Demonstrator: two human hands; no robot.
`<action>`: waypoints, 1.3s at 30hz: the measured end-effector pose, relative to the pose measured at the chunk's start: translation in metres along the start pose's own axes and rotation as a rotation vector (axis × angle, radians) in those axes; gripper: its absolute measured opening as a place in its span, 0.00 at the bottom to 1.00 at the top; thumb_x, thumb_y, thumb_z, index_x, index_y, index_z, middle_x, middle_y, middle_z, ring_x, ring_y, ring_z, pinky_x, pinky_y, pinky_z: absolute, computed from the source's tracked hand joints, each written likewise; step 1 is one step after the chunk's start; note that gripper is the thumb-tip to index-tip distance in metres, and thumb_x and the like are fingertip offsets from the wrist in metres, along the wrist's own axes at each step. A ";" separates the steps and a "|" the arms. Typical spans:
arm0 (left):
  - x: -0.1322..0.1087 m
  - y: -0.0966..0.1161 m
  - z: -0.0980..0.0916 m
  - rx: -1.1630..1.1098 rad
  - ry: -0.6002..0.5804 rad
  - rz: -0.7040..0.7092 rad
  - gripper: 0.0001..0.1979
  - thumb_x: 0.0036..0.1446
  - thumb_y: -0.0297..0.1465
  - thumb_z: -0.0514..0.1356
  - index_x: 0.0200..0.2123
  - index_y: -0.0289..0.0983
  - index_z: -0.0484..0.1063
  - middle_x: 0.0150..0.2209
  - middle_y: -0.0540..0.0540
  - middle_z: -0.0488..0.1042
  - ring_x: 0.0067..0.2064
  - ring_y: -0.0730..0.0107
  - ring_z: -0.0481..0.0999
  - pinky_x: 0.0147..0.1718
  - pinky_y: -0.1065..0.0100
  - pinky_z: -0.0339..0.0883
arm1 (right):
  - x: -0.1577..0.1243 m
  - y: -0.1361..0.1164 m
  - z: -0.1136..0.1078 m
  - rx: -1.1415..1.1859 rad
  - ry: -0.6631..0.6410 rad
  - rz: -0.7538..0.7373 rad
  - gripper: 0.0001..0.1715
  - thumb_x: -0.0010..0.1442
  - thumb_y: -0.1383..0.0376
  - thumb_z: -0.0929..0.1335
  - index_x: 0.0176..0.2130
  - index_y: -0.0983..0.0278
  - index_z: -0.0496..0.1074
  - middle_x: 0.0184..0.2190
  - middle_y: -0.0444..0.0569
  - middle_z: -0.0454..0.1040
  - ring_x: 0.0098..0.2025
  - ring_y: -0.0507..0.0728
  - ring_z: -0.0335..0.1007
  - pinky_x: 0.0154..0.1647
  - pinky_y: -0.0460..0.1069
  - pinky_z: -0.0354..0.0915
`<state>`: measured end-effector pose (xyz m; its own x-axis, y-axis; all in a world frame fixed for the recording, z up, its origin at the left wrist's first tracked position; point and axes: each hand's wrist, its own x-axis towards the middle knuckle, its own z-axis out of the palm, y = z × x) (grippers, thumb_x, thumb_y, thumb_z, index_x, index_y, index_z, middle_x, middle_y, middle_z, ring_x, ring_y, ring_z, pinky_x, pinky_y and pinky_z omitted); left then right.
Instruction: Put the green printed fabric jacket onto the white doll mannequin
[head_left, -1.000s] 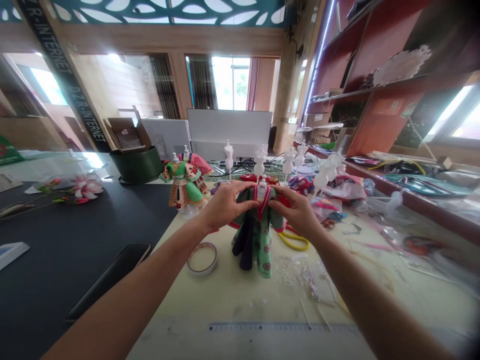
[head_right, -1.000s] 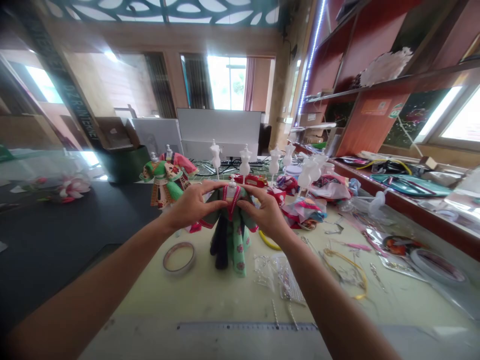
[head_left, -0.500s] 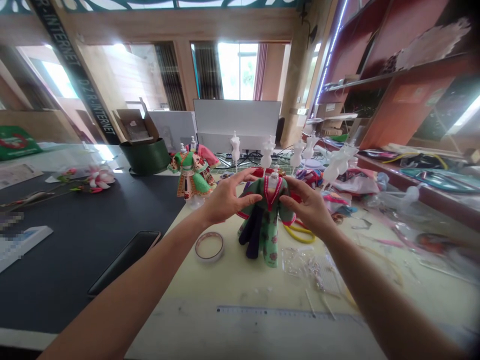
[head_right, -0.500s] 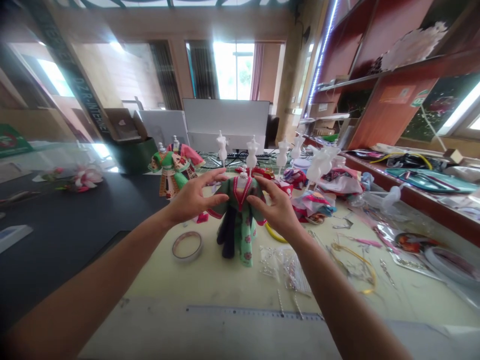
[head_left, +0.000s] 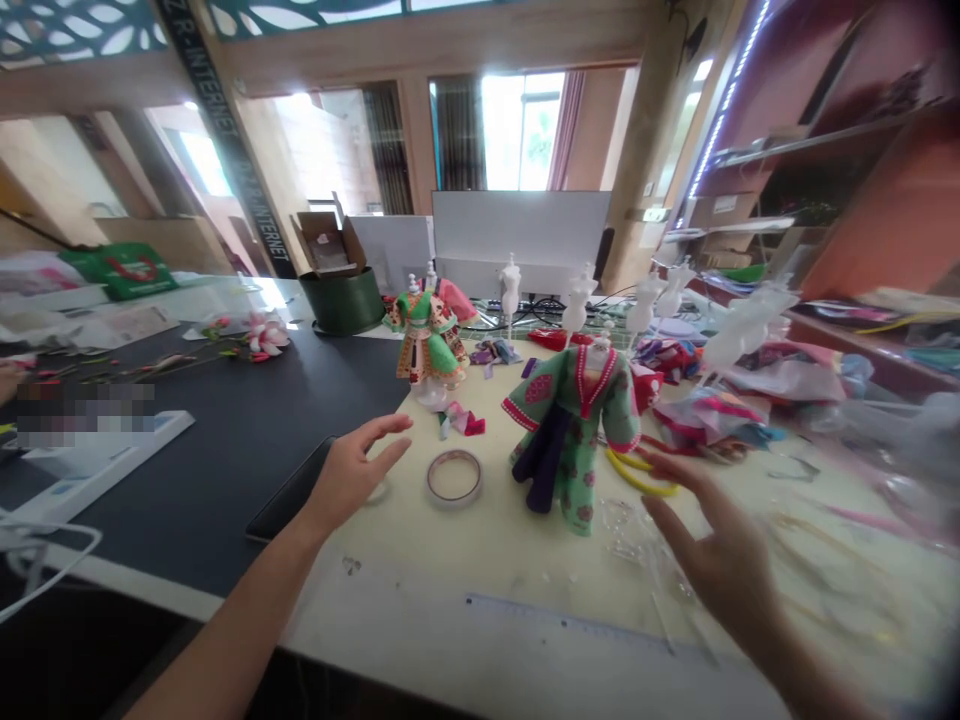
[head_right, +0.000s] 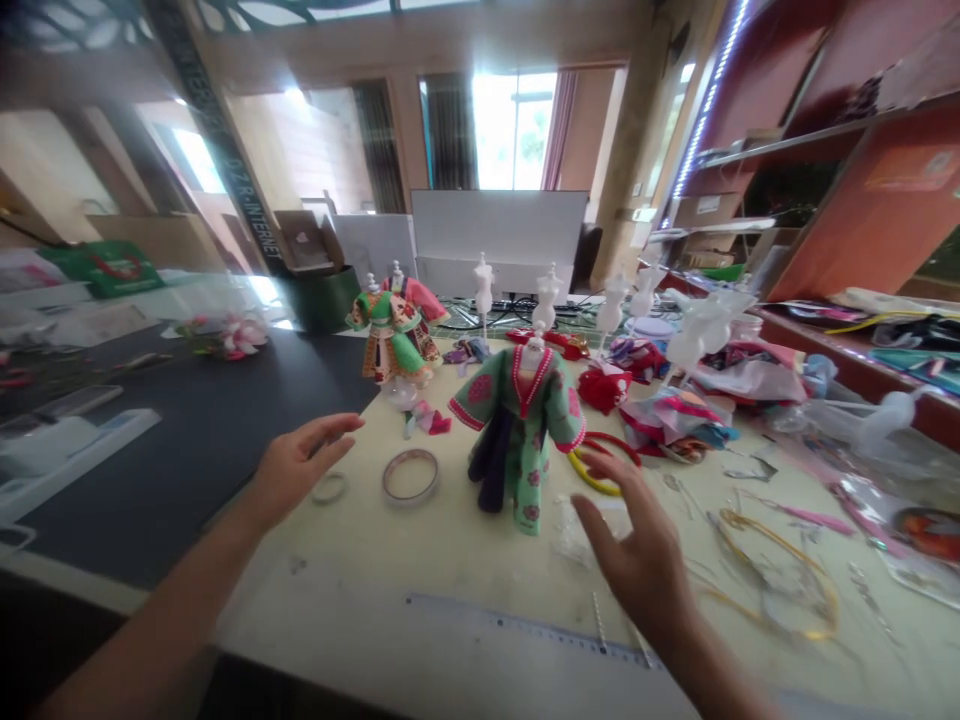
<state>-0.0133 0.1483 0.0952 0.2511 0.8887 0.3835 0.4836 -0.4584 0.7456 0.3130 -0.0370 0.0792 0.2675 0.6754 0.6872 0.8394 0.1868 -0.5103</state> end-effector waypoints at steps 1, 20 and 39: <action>-0.007 -0.010 -0.005 0.013 0.038 -0.028 0.18 0.53 0.44 0.59 0.43 0.40 0.74 0.44 0.45 0.78 0.45 0.61 0.76 0.48 0.63 0.67 | -0.008 -0.002 0.004 -0.019 -0.027 -0.072 0.19 0.60 0.63 0.66 0.52 0.61 0.65 0.45 0.53 0.72 0.48 0.62 0.68 0.47 0.60 0.66; -0.001 0.047 0.095 -0.091 -0.379 0.121 0.35 0.43 0.43 0.67 0.54 0.38 0.66 0.56 0.38 0.67 0.58 0.49 0.63 0.57 0.50 0.56 | -0.012 0.005 0.037 -0.005 -0.070 -0.142 0.06 0.61 0.66 0.65 0.40 0.63 0.68 0.37 0.51 0.72 0.41 0.59 0.69 0.40 0.55 0.68; 0.015 0.042 0.125 -0.649 -0.101 0.070 0.24 0.57 0.42 0.57 0.53 0.36 0.64 0.47 0.41 0.73 0.48 0.62 0.72 0.50 0.61 0.63 | 0.148 -0.036 0.004 0.367 -0.074 -0.021 0.12 0.56 0.58 0.69 0.36 0.62 0.76 0.35 0.48 0.77 0.38 0.55 0.72 0.41 0.52 0.68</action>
<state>0.1155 0.1424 0.0643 0.3563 0.8381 0.4132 -0.1321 -0.3926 0.9102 0.3201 0.0589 0.1971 0.2063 0.7158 0.6671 0.6156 0.4350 -0.6571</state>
